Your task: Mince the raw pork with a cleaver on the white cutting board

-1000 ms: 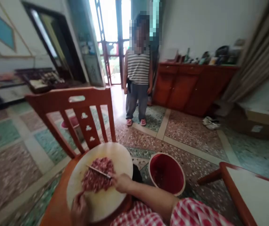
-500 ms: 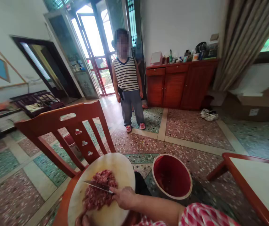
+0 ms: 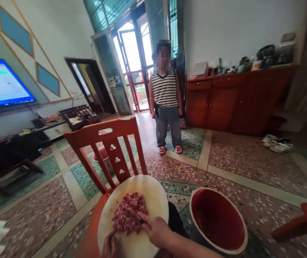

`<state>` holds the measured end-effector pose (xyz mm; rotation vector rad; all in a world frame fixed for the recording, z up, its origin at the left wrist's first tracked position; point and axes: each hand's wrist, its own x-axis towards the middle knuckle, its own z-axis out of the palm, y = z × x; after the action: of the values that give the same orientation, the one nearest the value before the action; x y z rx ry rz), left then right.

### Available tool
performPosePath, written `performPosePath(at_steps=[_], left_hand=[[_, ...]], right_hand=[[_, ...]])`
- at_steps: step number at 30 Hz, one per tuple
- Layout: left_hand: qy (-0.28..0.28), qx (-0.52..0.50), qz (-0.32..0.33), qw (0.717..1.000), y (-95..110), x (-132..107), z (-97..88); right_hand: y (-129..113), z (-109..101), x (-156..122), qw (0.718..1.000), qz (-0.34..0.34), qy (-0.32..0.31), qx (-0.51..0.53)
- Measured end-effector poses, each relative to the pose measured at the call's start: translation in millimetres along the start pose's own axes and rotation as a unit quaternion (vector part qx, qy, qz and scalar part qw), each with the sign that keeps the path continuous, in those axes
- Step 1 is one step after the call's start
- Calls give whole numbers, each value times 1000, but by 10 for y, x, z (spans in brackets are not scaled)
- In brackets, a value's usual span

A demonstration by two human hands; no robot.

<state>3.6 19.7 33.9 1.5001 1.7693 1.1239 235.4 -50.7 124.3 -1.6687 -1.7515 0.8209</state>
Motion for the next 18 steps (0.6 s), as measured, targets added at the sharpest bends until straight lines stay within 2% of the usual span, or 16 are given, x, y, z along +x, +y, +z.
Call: performPosePath(at_steps=[2, 6, 9, 14, 18], left_hand=[[-17, 4, -15, 1000, -54, 7, -18], [-3, -2, -34, 999, -121, 13, 10], [-7, -21, -37, 999, -116, -41, 30], [24, -44, 3, 999, -101, -100, 50], [21, -32, -3, 999, -155, -96, 74]], right_hand=[[24, 37, -33, 1000, 3, -6, -20], [169, 225, -81, 997, 17, -36, -66], [266, 334, -114, 998, 9, -32, -48], [325, 263, -65, 999, 23, -43, -6], [354, 206, -29, 999, 32, -40, 3]])
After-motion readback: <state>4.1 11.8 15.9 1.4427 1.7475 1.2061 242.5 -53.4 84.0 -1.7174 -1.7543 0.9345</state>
